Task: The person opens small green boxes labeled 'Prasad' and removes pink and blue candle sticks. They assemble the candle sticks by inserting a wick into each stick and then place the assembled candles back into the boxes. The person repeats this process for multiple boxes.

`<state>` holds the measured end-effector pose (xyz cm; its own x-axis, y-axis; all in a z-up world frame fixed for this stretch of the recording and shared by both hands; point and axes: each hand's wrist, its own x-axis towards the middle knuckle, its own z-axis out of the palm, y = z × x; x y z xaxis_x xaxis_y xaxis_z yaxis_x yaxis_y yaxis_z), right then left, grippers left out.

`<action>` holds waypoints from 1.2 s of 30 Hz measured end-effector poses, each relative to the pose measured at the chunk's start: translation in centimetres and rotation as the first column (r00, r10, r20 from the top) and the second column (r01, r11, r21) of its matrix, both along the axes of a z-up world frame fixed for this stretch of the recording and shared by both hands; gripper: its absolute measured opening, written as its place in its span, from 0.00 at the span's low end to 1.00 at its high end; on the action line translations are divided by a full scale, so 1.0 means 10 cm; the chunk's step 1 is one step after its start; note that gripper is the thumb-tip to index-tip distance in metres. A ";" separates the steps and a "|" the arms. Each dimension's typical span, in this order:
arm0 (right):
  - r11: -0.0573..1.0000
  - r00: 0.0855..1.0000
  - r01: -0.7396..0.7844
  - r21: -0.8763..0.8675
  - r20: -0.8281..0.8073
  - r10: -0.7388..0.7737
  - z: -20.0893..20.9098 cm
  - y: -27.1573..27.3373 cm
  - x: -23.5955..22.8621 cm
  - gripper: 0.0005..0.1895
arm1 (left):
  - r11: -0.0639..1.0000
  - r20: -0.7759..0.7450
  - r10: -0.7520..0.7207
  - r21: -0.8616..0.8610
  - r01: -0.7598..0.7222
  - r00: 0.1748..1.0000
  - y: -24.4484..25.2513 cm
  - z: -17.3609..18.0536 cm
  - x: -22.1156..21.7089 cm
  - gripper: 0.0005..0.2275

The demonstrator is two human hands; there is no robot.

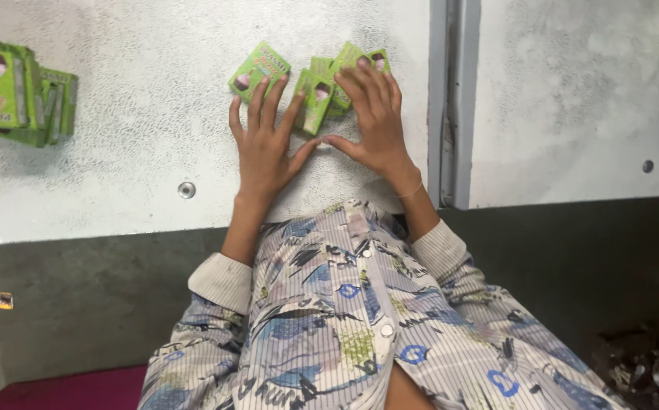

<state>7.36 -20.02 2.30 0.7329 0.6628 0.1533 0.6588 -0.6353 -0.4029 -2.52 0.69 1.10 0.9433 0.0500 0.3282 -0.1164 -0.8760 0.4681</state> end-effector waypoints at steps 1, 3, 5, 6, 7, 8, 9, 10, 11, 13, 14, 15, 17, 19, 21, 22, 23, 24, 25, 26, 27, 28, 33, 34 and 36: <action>1.000 0.999 -0.012 0.016 0.050 0.011 -0.01 0.01 0.07 0.50 | 0.998 0.012 -0.067 -0.018 0.067 0.998 0.04 0.01 0.05 0.38; 0.998 0.989 -0.045 0.049 0.144 0.037 -0.04 0.04 0.22 0.48 | 0.986 0.015 -0.161 0.038 0.161 0.987 0.09 0.02 0.18 0.39; 0.998 0.998 -0.034 -0.050 0.052 0.036 -0.10 0.04 0.37 0.42 | 0.959 -0.010 -0.217 0.184 0.215 0.976 0.13 0.01 0.33 0.36; 0.995 0.999 -0.031 -0.100 0.008 0.032 -0.11 -0.01 0.41 0.39 | 0.971 -0.040 -0.187 0.148 0.191 0.982 0.16 0.02 0.34 0.38; 0.994 0.999 -0.031 -0.101 -0.020 0.029 -0.11 -0.07 0.44 0.37 | 0.980 -0.063 -0.157 0.116 0.164 0.986 0.21 0.03 0.39 0.40; 0.994 0.998 -0.032 -0.102 -0.048 0.027 -0.10 -0.16 0.47 0.35 | 0.987 -0.086 -0.129 0.085 0.136 0.988 0.27 0.03 0.43 0.42; 0.994 0.996 -0.037 -0.105 -0.081 0.029 -0.09 -0.23 0.49 0.33 | 0.988 -0.096 -0.121 0.085 0.129 0.988 0.32 0.04 0.44 0.41; 0.997 0.991 -0.057 -0.052 -0.121 0.050 -0.08 -0.27 0.54 0.37 | 0.989 -0.106 -0.113 0.084 0.122 0.988 0.37 0.03 0.45 0.41; 0.997 0.983 -0.071 -0.001 -0.167 0.070 -0.08 -0.33 0.55 0.41 | 0.990 -0.123 -0.108 0.079 0.119 0.987 0.40 0.00 0.44 0.41; 0.992 0.964 -0.087 0.092 -0.245 0.107 -0.09 -0.38 0.55 0.46 | 0.980 -0.092 -0.150 0.115 0.160 0.984 0.43 -0.06 0.51 0.41; 0.987 0.953 -0.088 0.134 -0.277 0.123 -0.09 -0.39 0.55 0.47 | 0.974 -0.077 -0.173 0.133 0.182 0.982 0.43 -0.09 0.56 0.42; 0.980 0.943 -0.088 0.179 -0.303 0.139 -0.09 -0.37 0.57 0.49 | 0.973 -0.071 -0.193 0.119 0.200 0.979 0.43 -0.11 0.62 0.42; 0.982 0.951 -0.108 0.157 -0.272 0.148 -0.09 -0.31 0.60 0.52 | 0.968 -0.060 -0.231 0.090 0.236 0.971 0.43 -0.13 0.72 0.42; 0.984 0.961 -0.131 0.118 -0.231 0.155 -0.07 -0.30 0.62 0.55 | 0.965 -0.072 -0.242 0.085 0.248 0.968 0.45 -0.12 0.78 0.43; 0.986 0.969 -0.158 0.061 -0.182 0.167 -0.04 -0.33 0.67 0.56 | 0.958 -0.081 -0.266 0.086 0.273 0.961 0.47 -0.08 0.79 0.44; 0.985 0.970 -0.164 0.044 -0.175 0.169 -0.03 -0.35 0.69 0.57 | 0.952 -0.083 -0.284 0.091 0.291 0.955 0.50 -0.06 0.78 0.44; 0.985 0.970 -0.169 0.026 -0.171 0.171 -0.01 -0.39 0.72 0.57 | 0.946 -0.085 -0.303 0.093 0.310 0.949 0.51 -0.04 0.78 0.45; 0.985 0.971 -0.174 0.007 -0.166 0.173 0.00 -0.43 0.74 0.58 | 0.943 -0.098 -0.298 0.124 0.309 0.950 0.52 -0.02 0.76 0.43; 0.983 0.975 -0.178 -0.038 -0.142 0.171 0.02 -0.47 0.76 0.59 | 0.939 -0.107 -0.293 0.157 0.307 0.950 0.54 0.01 0.75 0.41; 0.980 0.978 -0.180 -0.083 -0.118 0.170 0.04 -0.50 0.78 0.60 | 0.933 -0.116 -0.287 0.189 0.305 0.951 0.56 0.03 0.74 0.39; 0.975 0.981 -0.181 -0.128 -0.092 0.170 0.06 -0.52 0.80 0.61 | 0.930 -0.145 -0.265 0.222 0.292 0.953 0.58 0.04 0.73 0.40; 0.973 0.981 -0.183 -0.140 -0.088 0.172 0.09 -0.55 0.81 0.60 | 0.925 -0.173 -0.241 0.256 0.280 0.955 0.59 0.05 0.72 0.42; 0.970 0.985 -0.170 -0.175 -0.068 0.160 0.15 -0.64 0.79 0.60 | 0.927 -0.229 -0.199 0.270 0.259 0.953 0.75 -0.02 0.59 0.50; 0.974 0.986 -0.164 -0.157 -0.068 0.155 0.13 -0.63 0.77 0.60 | 0.936 -0.213 -0.184 0.260 0.237 0.960 0.79 -0.04 0.54 0.51; 0.981 0.987 -0.152 -0.117 -0.061 0.146 0.06 -0.55 0.76 0.61 | 0.952 -0.180 -0.117 0.258 0.162 0.977 0.84 -0.08 0.51 0.54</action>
